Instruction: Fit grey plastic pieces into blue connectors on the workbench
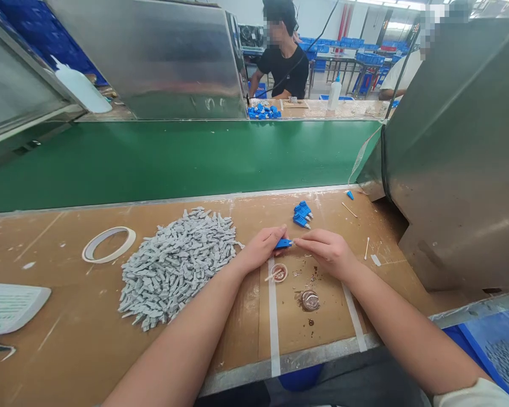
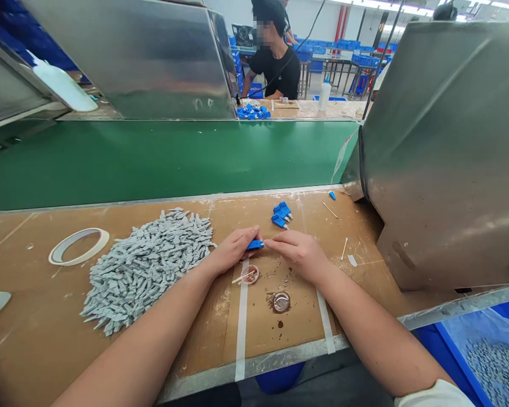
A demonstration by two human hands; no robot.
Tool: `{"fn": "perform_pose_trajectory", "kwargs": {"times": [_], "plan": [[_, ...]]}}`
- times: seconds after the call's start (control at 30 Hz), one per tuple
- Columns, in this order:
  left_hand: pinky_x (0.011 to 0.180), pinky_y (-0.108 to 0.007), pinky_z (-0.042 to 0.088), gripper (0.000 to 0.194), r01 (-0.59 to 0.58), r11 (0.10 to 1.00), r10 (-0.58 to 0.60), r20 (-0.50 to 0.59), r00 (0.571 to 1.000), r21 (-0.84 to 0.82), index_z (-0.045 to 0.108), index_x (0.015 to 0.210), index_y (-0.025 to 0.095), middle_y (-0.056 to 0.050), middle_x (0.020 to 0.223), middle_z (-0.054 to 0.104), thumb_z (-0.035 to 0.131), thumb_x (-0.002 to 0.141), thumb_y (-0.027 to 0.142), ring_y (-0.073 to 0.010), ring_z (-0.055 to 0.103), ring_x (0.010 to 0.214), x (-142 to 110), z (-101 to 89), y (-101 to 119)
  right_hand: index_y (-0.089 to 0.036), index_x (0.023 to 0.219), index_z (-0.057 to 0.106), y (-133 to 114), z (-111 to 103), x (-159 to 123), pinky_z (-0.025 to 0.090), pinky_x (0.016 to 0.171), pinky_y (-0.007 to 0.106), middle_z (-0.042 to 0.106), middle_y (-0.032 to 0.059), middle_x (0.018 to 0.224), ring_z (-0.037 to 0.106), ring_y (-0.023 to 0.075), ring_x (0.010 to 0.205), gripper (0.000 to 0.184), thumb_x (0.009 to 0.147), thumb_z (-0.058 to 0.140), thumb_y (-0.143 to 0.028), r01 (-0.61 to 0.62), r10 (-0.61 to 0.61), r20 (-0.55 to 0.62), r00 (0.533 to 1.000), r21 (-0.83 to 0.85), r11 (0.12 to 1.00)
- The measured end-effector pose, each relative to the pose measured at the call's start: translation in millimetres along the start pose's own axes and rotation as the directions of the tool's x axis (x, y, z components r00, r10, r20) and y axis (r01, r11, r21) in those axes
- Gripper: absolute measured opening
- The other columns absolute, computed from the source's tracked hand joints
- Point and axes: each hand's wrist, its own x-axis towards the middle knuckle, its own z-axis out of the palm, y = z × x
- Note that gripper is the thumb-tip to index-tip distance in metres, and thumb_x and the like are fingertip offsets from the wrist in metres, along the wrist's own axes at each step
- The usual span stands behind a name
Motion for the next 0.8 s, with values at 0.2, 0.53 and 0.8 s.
{"fn": "perform_pose_trajectory", "kwargs": {"times": [0.2,0.53,0.8], "plan": [[0.057,-0.026,0.035,0.053,-0.038,0.997,0.041,-0.044,0.998,0.067,0.054,0.074,0.018,0.004,0.056,0.046,0.036,0.103,0.059,-0.0120,0.041,0.053,1,2.3,-3,-0.023,0.134,0.063,-1,4,3,0.058,0.080,0.034,0.072,0.0095,0.107,0.068,0.0208,0.096,0.035,0.108,0.044,-0.012,0.040,-0.037,0.055,0.998,-0.058,0.998],[0.067,-0.029,0.035,0.049,-0.124,0.923,0.197,-0.169,0.966,0.365,0.055,0.075,0.019,0.002,0.067,0.051,0.032,0.106,0.050,-0.0149,0.048,0.066,-2,-2.7,-1,-0.022,0.086,0.052,-9,-1,12,0.034,0.065,0.029,0.061,0.0026,0.081,0.056,0.0184,0.071,0.038,0.113,0.032,-0.040,-0.395,0.436,0.278,0.856,-0.195,0.898],[0.063,-0.030,0.031,0.048,-0.150,0.835,0.237,-0.100,0.966,0.530,0.045,0.071,0.020,0.002,0.065,0.049,0.028,0.107,0.047,-0.0149,0.047,0.062,-4,3.0,0,-0.023,0.079,0.037,-11,10,8,0.030,0.063,0.028,0.053,-0.0001,0.073,0.049,0.0183,0.066,0.037,0.112,0.031,-0.038,-0.463,0.488,0.364,0.793,-0.160,0.872]]}}
